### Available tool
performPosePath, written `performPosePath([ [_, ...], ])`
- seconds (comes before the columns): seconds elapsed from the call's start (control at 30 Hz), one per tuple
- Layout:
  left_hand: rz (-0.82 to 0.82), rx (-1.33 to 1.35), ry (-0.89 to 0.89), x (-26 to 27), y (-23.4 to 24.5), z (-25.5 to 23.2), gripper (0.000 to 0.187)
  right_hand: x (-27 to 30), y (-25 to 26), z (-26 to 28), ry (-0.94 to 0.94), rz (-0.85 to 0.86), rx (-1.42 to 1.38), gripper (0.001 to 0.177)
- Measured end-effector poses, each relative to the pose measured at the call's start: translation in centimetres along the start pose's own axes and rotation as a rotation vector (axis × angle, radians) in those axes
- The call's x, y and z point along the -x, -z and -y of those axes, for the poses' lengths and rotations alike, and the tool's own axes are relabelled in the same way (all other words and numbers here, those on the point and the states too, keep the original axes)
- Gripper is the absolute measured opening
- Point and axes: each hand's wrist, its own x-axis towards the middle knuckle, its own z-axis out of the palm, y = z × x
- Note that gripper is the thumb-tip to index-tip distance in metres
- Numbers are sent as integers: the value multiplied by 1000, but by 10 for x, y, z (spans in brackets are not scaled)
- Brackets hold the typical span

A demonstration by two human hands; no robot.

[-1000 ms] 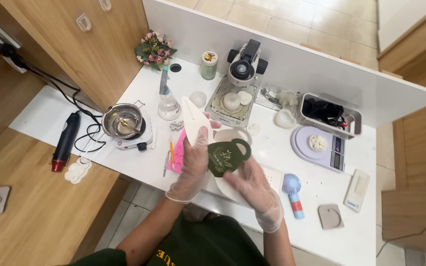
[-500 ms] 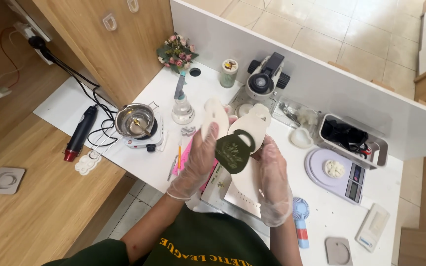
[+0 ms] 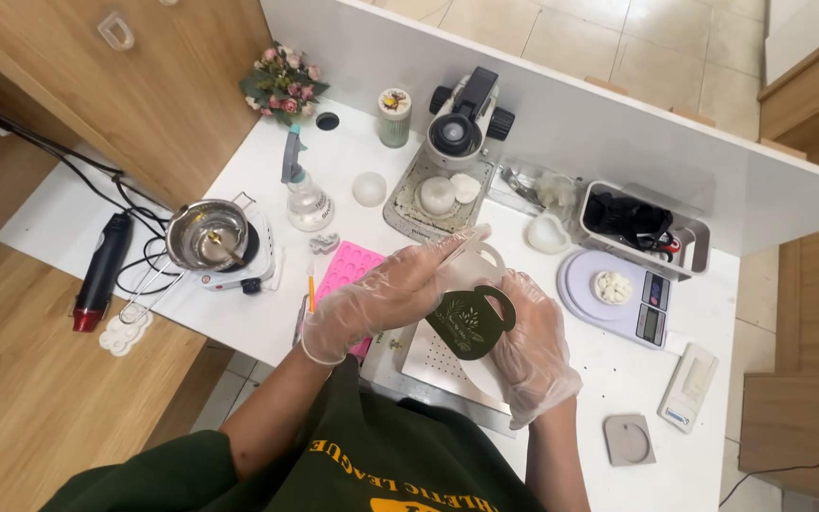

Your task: The person takes a white paper liner from a shelf, folds and shapes it around a candle, then attaches a green branded paper tag to the wrapped candle and ties it with string at the workbench.

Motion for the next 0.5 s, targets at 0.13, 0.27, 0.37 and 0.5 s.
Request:
performPosePath([
  [0.13,134,-167,289,6,1,-9,66,3,-4,-11,-40,126,104,24],
  [0.27,126,-157,169,13,-3,-14,75,3,-5,-21,18,211,148,21],
  [0.37,66,-136,261,11,-9,-17,64,10,-15,-18,-47,144,-105,22],
  [0.5,-284,56,83,21,-32,5,32,14,-37,8,-134,-251,-991,27],
])
